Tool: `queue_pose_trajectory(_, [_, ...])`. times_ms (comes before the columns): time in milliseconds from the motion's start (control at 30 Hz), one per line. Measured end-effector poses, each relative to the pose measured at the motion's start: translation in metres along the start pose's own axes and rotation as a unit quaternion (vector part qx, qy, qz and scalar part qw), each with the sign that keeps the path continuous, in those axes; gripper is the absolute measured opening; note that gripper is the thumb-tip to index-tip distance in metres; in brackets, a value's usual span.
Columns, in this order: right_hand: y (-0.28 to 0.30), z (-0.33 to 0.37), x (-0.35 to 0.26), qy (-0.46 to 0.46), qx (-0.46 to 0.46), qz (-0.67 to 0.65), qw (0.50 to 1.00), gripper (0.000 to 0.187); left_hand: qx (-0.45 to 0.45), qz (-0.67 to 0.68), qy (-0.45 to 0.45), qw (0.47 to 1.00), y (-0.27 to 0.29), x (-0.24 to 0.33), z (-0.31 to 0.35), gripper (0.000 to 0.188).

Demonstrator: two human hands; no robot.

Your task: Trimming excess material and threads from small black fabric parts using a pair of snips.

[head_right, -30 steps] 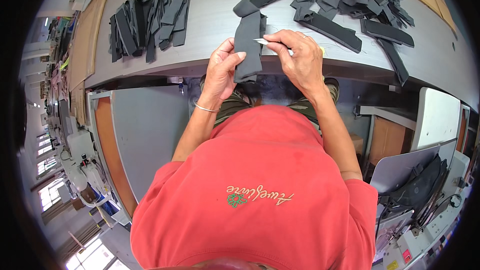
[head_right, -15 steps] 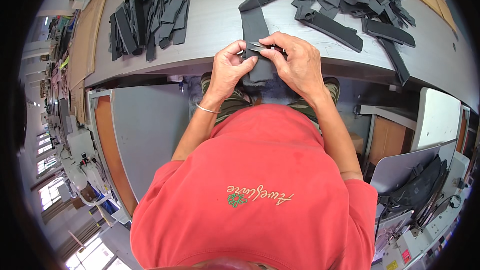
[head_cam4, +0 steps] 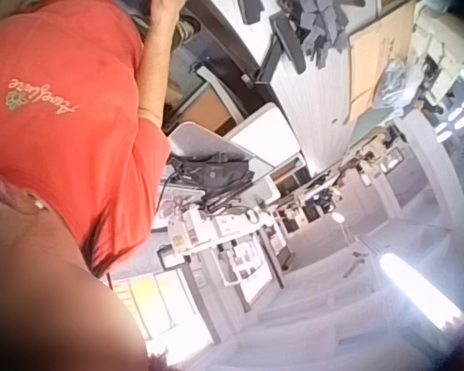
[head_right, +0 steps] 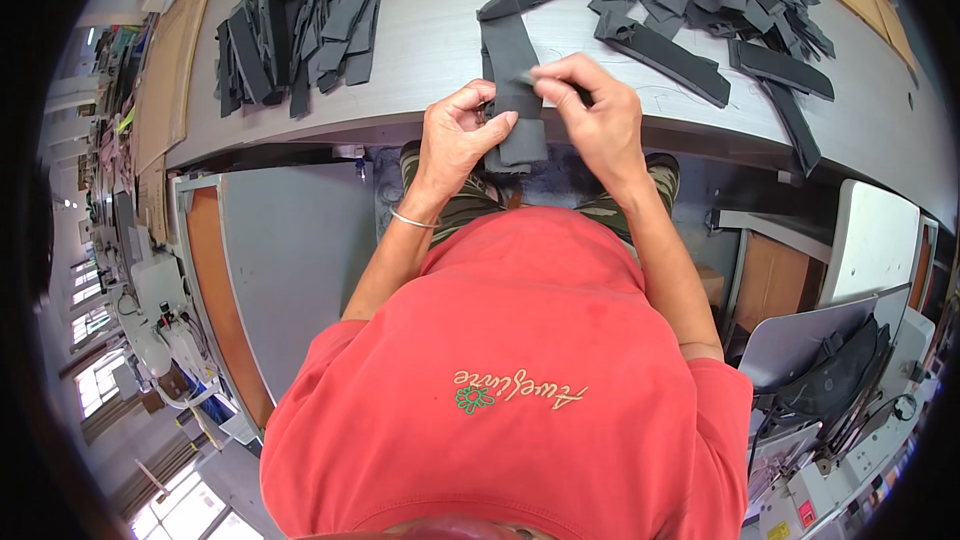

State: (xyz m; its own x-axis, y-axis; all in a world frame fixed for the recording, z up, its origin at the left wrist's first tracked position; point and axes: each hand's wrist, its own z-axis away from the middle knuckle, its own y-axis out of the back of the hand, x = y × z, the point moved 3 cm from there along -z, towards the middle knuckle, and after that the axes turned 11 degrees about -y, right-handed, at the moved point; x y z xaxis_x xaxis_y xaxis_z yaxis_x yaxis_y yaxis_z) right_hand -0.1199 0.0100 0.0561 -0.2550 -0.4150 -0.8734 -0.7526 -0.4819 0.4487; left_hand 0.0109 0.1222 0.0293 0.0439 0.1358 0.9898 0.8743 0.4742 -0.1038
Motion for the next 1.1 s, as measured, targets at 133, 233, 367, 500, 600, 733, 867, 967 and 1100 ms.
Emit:
queue_pose_trajectory(133, [-0.004, -0.003, 0.022, -0.187, -0.068, -0.225, 0.954, 0.037, -0.025, -0.166, -0.141, 0.976, -0.006, 0.015, -0.002, 0.021])
queue_pose_trajectory(233, [-0.011, -0.001, 0.013, -0.209, -0.114, -0.257, 0.937, 0.05, -0.076, -0.243, -0.217, 0.942, -0.014, 0.019, 0.0, 0.024])
queue_pose_trajectory(367, [-0.007, -0.006, 0.02, -0.207, -0.041, -0.345, 0.915, 0.045, -0.023, -0.135, -0.176, 0.975, -0.007, 0.012, 0.0, 0.024])
queue_pose_trajectory(500, [0.003, -0.004, 0.026, -0.237, -0.104, -0.408, 0.875, 0.048, 0.124, 0.042, -0.051, 0.99, 0.024, 0.002, -0.019, 0.031])
queue_pose_trajectory(600, [-0.003, -0.002, 0.018, -0.241, -0.131, -0.426, 0.862, 0.05, 0.092, 0.138, 0.01, 0.986, 0.02, -0.011, -0.033, 0.041])
queue_pose_trajectory(733, [-0.011, -0.003, 0.022, -0.241, -0.185, -0.422, 0.854, 0.046, -0.041, 0.258, 0.088, 0.961, 0.002, -0.009, -0.043, 0.042])
queue_pose_trajectory(867, [-0.016, -0.001, 0.026, -0.217, -0.197, -0.369, 0.882, 0.035, -0.05, 0.272, 0.083, 0.957, -0.003, -0.002, -0.052, 0.042])
queue_pose_trajectory(967, [-0.021, -0.002, 0.033, -0.197, -0.156, -0.35, 0.902, 0.028, -0.041, 0.258, 0.048, 0.964, -0.002, -0.001, -0.056, 0.043])
queue_pose_trajectory(1100, [-0.013, -0.003, 0.055, -0.2, -0.058, -0.093, 0.974, 0.016, -0.005, 0.165, 0.028, 0.986, -0.001, 0.0, -0.059, 0.045])
